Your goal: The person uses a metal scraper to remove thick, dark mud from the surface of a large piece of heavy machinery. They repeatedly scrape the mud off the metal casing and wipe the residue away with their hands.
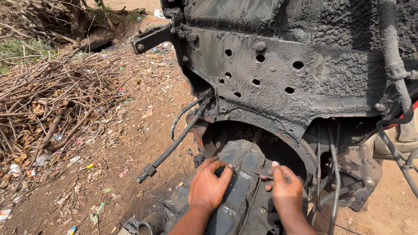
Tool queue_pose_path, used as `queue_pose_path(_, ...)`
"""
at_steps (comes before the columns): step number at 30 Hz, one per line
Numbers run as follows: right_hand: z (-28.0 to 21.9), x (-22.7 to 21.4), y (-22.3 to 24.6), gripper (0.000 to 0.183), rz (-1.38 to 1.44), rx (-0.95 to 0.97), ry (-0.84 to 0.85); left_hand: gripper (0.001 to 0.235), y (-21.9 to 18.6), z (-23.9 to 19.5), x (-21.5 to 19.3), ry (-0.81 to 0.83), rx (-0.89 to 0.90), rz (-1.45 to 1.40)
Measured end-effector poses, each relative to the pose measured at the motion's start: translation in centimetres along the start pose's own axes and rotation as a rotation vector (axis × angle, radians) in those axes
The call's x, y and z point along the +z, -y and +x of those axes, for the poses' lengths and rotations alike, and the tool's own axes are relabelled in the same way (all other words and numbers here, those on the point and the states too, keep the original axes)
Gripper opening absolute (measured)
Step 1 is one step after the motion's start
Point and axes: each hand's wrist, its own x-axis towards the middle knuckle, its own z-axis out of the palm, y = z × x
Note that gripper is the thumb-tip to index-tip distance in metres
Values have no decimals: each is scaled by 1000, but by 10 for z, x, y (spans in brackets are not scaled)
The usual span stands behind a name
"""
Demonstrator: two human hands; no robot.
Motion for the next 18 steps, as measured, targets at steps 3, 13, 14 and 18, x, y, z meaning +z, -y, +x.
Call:
queue_pose_path(3,9,11,7,41,-163,-95,-58,45,-3,4,-6,18,-25,13)
queue_pose_path(13,38,10,7,38,-156,-134,-8,46,-3,6,-3,22,-36,-1)
queue_pose_path(14,49,16,11,38,-205,-151,26,45,-3,11,-6,8,-31,2)
queue_pose_path(18,53,-5,14,36,-107,43,144,45,0,2,1,30,-31,4)
